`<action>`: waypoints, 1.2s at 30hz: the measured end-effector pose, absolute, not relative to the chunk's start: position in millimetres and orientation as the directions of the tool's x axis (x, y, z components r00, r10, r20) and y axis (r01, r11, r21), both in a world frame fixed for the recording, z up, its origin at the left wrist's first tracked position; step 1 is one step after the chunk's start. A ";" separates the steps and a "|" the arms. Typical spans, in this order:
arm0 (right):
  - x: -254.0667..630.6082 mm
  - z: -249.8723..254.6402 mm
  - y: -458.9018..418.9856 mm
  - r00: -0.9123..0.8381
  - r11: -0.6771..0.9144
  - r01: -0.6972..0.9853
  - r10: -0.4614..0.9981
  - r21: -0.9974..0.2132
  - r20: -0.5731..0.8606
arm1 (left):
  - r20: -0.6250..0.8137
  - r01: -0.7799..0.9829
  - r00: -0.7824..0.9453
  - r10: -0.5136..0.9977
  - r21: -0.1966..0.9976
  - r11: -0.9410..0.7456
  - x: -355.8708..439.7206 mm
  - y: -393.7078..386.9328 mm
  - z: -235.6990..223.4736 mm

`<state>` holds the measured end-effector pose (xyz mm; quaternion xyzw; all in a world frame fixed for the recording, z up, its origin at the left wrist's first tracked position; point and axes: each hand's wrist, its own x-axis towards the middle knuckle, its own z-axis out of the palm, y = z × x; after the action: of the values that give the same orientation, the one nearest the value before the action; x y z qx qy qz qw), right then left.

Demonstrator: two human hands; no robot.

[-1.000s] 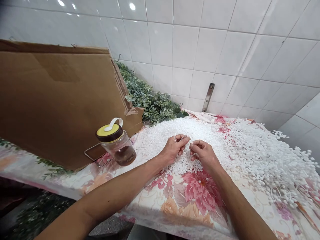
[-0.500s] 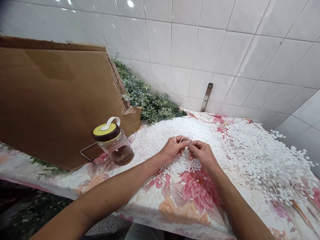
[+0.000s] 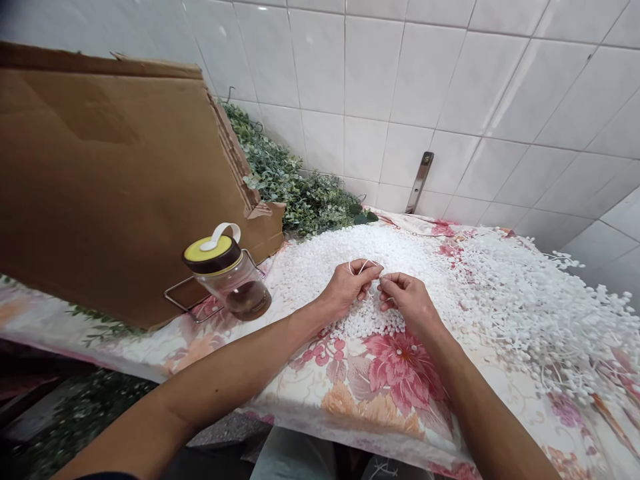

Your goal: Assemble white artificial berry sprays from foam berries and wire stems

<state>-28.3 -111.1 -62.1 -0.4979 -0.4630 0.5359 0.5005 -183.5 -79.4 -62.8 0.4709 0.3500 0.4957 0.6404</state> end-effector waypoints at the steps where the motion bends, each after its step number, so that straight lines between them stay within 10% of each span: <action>1: -28.6 -62.8 -110.7 0.006 -0.069 -0.068 0.998 -0.995 -0.070 | 0.015 -0.313 0.265 0.964 0.947 0.071 -183.5 -79.1 -62.8; 15: -25.9 -62.7 -108.5 0.053 -0.065 0.021 0.997 -0.998 -0.064 | 0.043 -0.271 0.266 0.963 0.962 0.032 -183.7 -79.4 -63.1; 27: -16.7 -53.6 -105.1 0.291 -0.104 0.507 0.955 -0.856 0.057 | 0.220 -0.093 0.252 0.943 0.975 -0.203 -184.2 -83.8 -64.2; 36: -1.1 -48.9 -104.5 0.318 0.029 0.408 0.932 -0.912 0.172 | -0.001 -0.305 0.314 0.950 0.947 0.102 -191.1 -73.4 -52.6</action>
<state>-1.1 -104.5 -48.9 -0.6445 -0.5200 0.2652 0.4938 -191.1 -73.4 -52.6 0.4719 0.3415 0.4760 0.6590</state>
